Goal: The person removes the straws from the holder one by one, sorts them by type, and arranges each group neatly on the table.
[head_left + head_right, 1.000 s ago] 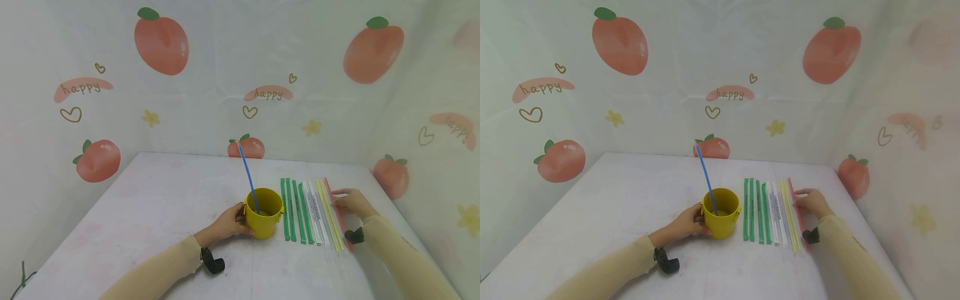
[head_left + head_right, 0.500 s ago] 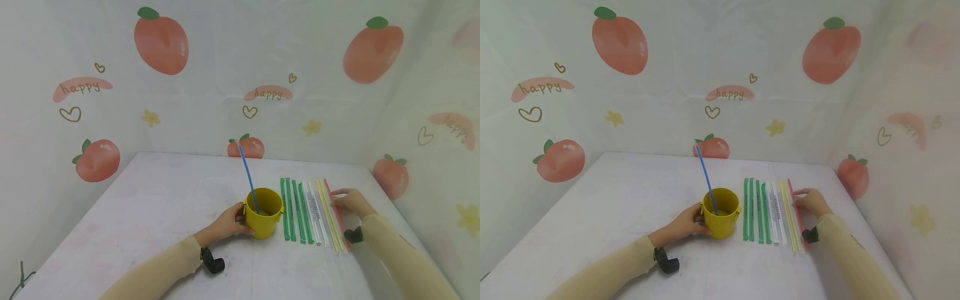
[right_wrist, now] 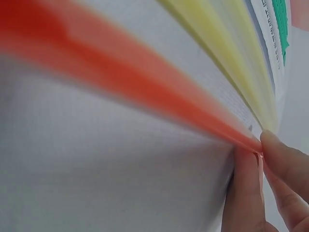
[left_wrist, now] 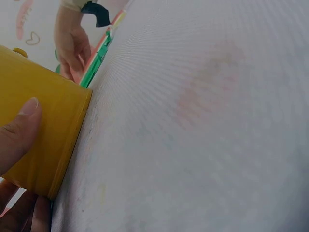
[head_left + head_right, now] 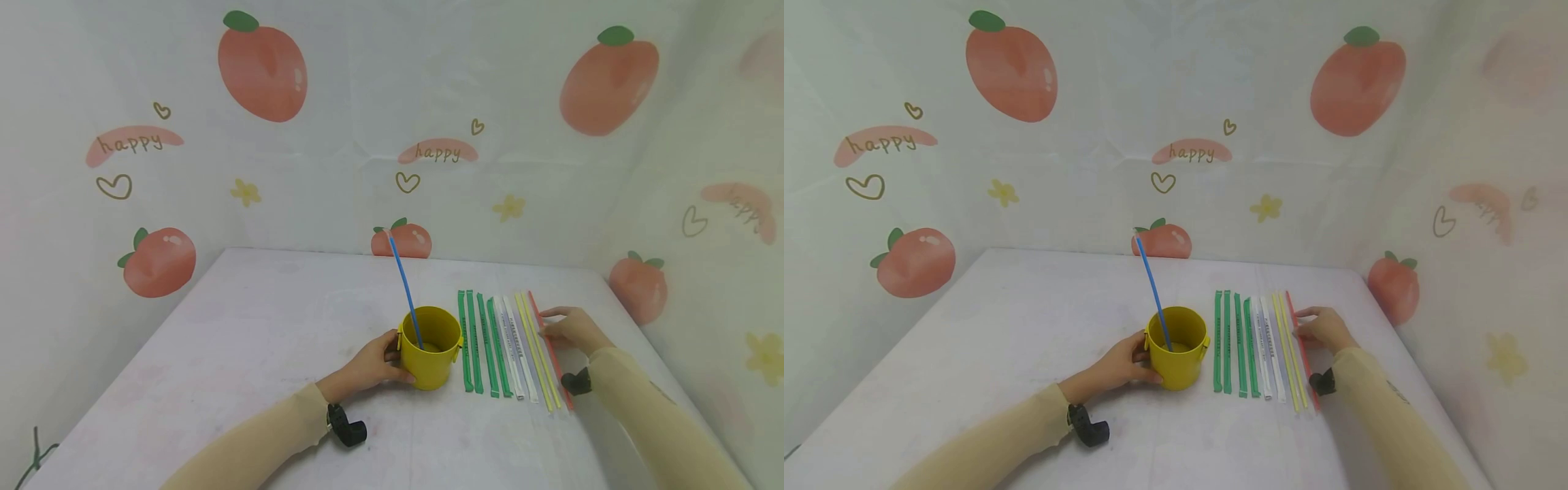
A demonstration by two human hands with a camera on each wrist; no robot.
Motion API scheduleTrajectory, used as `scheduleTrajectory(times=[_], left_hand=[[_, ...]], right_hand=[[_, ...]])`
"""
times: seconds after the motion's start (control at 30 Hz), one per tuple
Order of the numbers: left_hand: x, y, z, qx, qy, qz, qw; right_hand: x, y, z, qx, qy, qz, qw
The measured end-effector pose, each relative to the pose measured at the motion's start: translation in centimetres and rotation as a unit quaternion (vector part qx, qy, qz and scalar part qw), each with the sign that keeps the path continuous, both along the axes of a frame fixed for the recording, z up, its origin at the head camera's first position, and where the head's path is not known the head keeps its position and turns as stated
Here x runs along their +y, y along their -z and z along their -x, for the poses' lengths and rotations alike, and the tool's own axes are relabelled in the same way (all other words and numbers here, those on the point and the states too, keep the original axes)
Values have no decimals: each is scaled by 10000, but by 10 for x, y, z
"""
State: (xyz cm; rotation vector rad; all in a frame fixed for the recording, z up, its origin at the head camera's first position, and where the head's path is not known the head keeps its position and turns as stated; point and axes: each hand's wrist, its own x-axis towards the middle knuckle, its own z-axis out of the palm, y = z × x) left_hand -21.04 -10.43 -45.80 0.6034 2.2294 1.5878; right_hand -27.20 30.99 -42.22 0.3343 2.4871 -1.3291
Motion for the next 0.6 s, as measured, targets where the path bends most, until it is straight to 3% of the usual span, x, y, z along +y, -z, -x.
scheduleTrajectory(times=[0.27,0.6], left_hand=[[0,1,0,52,17,29,10000],[0,1,1,75,27,54,10000]], right_hand=[[0,1,2,-67,115,239,9996],[1,1,3,-223,129,26,9997]])
